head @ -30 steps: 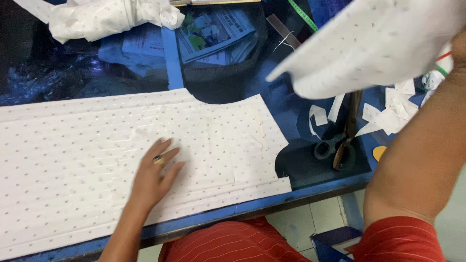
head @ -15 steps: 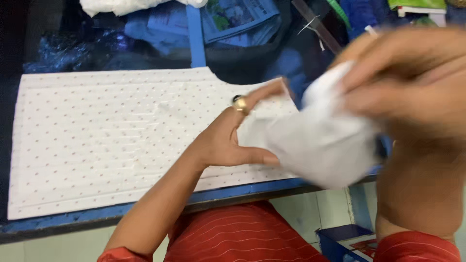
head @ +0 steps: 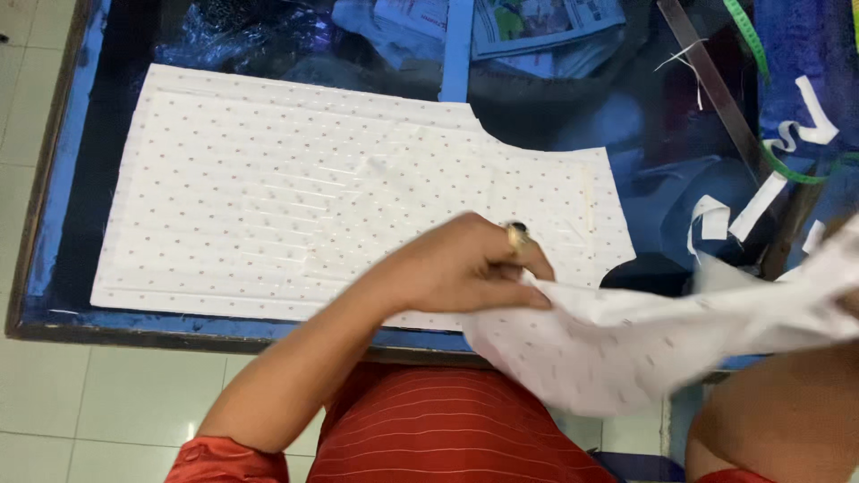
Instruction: The person cuts a piece of white patterned fabric using shears on a blue table. They then smooth the cut piece, fold a larger piece of fabric, and roll it up.
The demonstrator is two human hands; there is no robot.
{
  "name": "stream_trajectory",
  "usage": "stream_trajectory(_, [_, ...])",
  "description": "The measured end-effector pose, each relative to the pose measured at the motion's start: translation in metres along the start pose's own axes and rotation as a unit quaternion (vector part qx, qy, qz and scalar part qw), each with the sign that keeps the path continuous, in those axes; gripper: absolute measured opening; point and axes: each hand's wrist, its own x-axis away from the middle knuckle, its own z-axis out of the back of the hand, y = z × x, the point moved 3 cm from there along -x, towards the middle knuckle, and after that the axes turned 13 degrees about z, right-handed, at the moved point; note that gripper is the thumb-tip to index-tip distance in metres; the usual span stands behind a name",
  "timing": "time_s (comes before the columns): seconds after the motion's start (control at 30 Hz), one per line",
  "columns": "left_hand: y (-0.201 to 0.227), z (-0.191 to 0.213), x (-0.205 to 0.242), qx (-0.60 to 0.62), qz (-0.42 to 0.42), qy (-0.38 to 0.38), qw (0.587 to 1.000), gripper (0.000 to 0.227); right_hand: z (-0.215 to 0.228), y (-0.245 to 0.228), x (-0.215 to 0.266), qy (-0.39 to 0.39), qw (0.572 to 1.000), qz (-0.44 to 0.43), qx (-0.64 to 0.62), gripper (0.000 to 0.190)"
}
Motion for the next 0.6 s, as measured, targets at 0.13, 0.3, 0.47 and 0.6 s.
stream_trajectory(0.13, [-0.019,0.015,0.005,-0.026,0.048,0.005,0.999,0.017,-0.037,-0.039,0.025,-0.016,0.900,0.139,0.413,0.078])
stream_trajectory(0.3, [-0.068,0.010,0.002,-0.061,0.180,0.067,0.980,0.041,-0.156,-0.110,0.049,-0.464,0.819,0.016,0.337,0.054])
stream_trajectory(0.47, [-0.042,0.000,-0.004,0.051,0.018,0.356,0.933,0.023,-0.233,-0.191,0.116,-0.729,0.657,-0.053,0.187,0.044])
stream_trajectory(0.6, [0.011,-0.018,-0.007,0.089,-0.066,0.330,0.938,0.047,-0.259,-0.223,0.172,-0.819,0.564,-0.098,0.034,0.036])
